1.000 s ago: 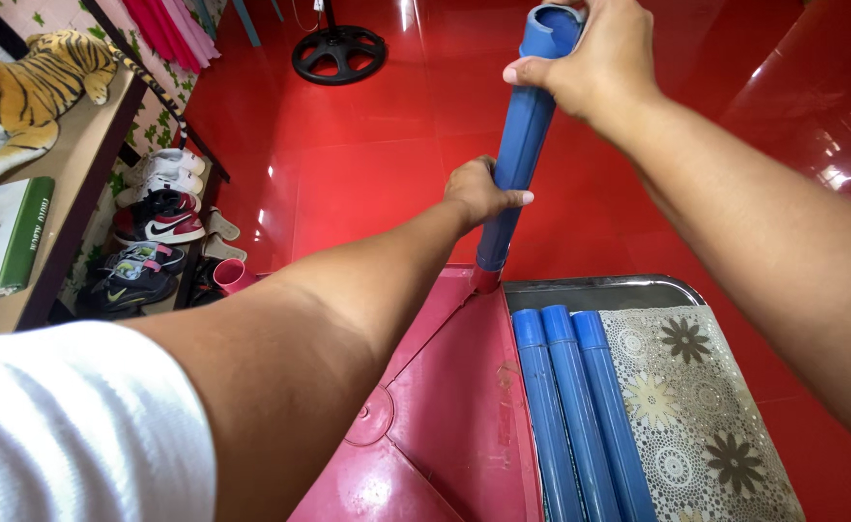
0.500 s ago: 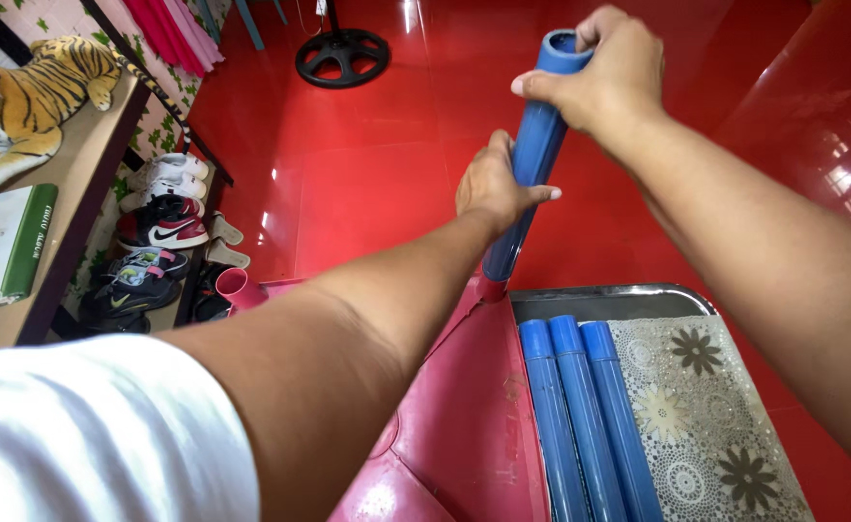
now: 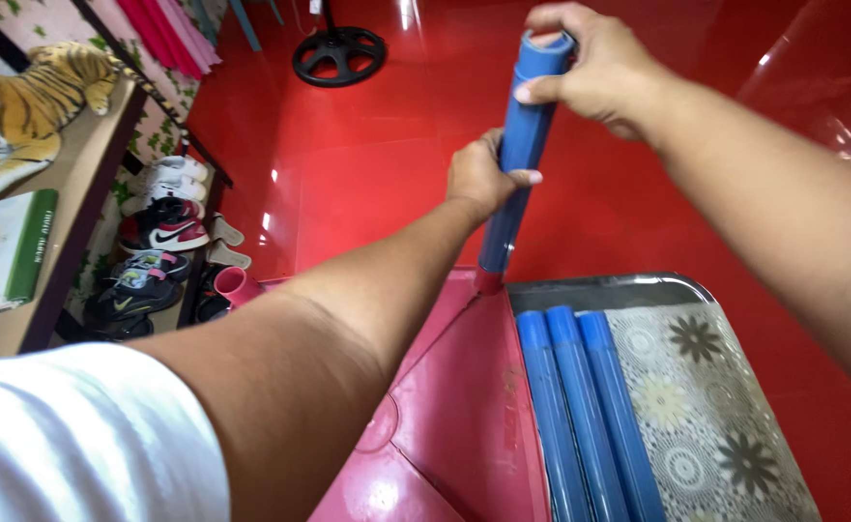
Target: The person repeatedly inserts and removes blue plastic poles into the leg sockets of an upside-down pink plastic stool. The stool is placed on a tray with a patterned cloth. The person handles the poles one at a time, testing fit and alignment without completing a final assembly.
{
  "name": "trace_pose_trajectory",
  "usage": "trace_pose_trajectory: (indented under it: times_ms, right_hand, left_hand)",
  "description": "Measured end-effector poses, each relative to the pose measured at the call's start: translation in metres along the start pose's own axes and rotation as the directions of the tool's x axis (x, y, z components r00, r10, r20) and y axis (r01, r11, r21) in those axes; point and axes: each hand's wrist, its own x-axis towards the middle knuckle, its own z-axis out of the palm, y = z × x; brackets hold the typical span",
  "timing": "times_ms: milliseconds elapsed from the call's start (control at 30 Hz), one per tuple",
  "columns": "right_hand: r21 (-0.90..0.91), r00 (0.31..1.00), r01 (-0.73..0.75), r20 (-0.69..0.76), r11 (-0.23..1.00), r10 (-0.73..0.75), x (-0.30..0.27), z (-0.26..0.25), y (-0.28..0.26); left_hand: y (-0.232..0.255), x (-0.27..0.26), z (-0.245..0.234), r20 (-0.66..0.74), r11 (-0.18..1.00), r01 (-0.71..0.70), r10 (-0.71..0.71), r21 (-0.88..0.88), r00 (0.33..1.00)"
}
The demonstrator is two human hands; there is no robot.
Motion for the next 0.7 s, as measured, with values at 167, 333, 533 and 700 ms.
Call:
trace_pose_trajectory:
  times_ms: [167, 333, 533, 700]
  right_hand:
    - [-0.256, 0.985, 0.098, -0.11, 0.962, -0.129, -0.049, 0.009, 0.015]
    - [-0.491, 0.992, 0.019, -0.096, 0.871, -0.076, -0.124, 0.011, 0.021]
    - [-0.537, 0.997, -0.03, -0.08, 0.843, -0.015, -0.227, 0.011, 0.031]
    - [-0.597, 0.996, -0.091, -0.035, 0.797, 0.087, -0.304, 0.008, 0.052]
  left_hand:
    - [0.006, -0.015, 0.006, -0.011, 0.994, 0.041, -0.04, 0.1, 0.999]
    - [0.012, -0.042, 0.015, -0.022, 0.964, 0.161, -0.16, 0.21, 0.987]
    - [0.015, -0.102, 0.024, -0.146, 0.933, 0.242, -0.209, 0.267, 0.967]
    - [0.018, -0.172, 0.044, -0.058, 0.881, 0.237, -0.234, 0.409, 0.971]
